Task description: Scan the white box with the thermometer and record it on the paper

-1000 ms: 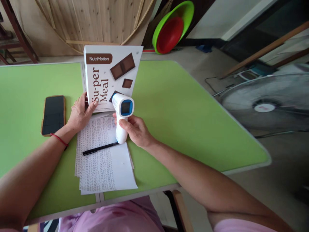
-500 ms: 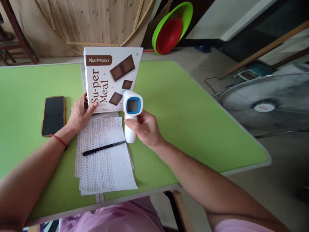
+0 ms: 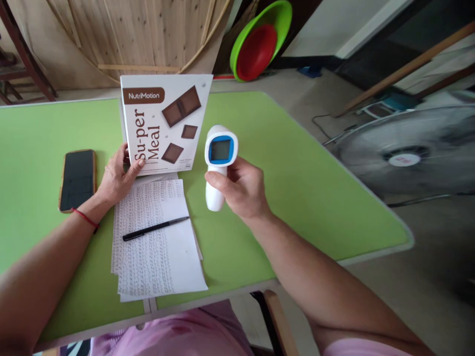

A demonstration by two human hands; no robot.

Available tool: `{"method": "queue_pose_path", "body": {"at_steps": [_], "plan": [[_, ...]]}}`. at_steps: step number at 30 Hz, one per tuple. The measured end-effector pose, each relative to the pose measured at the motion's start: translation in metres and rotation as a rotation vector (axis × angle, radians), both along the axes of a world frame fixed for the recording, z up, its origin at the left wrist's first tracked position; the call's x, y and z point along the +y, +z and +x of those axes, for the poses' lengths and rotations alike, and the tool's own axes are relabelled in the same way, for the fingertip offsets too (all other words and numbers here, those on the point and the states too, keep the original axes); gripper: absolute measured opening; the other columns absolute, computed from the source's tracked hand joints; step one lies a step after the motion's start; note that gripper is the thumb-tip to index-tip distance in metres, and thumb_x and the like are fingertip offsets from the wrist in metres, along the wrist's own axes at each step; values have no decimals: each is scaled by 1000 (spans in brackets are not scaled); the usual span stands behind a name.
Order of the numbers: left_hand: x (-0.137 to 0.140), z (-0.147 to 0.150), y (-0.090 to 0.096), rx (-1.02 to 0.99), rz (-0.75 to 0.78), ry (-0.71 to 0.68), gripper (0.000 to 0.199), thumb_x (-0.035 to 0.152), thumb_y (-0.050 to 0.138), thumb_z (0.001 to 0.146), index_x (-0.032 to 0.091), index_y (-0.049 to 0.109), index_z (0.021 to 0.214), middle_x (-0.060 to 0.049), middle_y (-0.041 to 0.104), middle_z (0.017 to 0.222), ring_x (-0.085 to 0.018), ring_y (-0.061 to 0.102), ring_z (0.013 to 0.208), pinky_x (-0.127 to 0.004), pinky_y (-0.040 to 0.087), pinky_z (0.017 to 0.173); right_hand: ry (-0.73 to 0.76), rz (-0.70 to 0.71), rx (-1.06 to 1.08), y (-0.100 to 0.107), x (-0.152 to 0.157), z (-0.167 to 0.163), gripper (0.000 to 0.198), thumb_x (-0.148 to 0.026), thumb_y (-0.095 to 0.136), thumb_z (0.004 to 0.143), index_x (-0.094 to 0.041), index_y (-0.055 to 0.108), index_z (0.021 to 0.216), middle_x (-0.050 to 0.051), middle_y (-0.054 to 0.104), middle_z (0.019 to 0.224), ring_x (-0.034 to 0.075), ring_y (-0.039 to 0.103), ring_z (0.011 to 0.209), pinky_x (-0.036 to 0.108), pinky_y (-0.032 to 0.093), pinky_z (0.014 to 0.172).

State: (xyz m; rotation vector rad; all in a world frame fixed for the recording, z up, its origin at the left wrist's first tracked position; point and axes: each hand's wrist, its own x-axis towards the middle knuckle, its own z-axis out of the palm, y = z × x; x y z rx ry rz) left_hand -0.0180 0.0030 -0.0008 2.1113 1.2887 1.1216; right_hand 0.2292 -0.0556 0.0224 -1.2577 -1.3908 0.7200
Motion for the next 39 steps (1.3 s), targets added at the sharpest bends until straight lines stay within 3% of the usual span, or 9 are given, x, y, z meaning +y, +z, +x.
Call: {"method": "queue_pose_path", "body": {"at_steps": [7,13,16,27,30,32,34,36,39], "plan": [[7,-3,-11,-107,9,-27,67,62,52,84,19,37,133,-14,61,117,-26,61,103,-43,51,88,-32,18,-196,2,2,9,33,-54,67,67,-22,57,71,-1,58,61,12,48,53,28,39,48],[12,-10,-14,-109,12,10,61,55,55,84,20,37,131,-15,60,117,-28,60,105,-45,51,87,-128,-156,-883,-2,12,27,29,-46,69,67,-19,59,68,5,61,70,16,52,58,31,37,53],[11,-10,-12,-25,20,47,56,46,57,84,21,39,130,-13,59,119,-30,57,109,-48,47,94,-133,-238,-1087,-9,17,34,29,-47,66,72,-18,62,72,7,62,73,17,53,58,30,36,53],[5,-5,-8,81,-30,79,56,28,57,81,24,37,133,-11,55,124,-33,51,117,-53,42,99,-112,-202,-1208,-22,20,48,32,-48,65,77,-17,67,81,7,60,70,16,52,56,30,35,51],[7,-5,-11,104,-38,133,63,34,64,77,22,38,132,-14,53,126,-37,47,121,-56,38,100,-142,-74,-1164,-20,16,46,37,-48,72,71,-16,67,87,9,62,79,20,56,67,33,42,58],[8,-4,-15,137,-45,168,82,43,76,65,21,37,134,-15,49,129,-42,42,125,-61,33,103,-145,48,-1100,-17,11,41,38,-44,74,70,-15,67,93,13,63,91,24,59,80,39,45,67],[8,-2,-18,182,-68,196,107,51,85,48,21,33,137,-17,45,132,-48,36,126,-66,28,103,-41,151,-993,-14,4,31,29,-39,71,75,-17,69,94,12,64,95,25,59,85,42,46,74],[7,1,-21,235,-108,226,125,54,88,36,20,29,140,-19,41,135,-51,32,126,-70,24,103,211,218,-856,-13,-3,19,18,-36,67,80,-21,70,90,7,65,87,21,59,79,40,46,74],[5,3,-24,278,-128,243,127,53,89,36,19,27,142,-20,39,135,-51,31,126,-69,23,103,532,260,-771,-17,-13,3,15,-34,66,82,-23,71,90,4,66,80,18,58,74,37,43,71]]}}
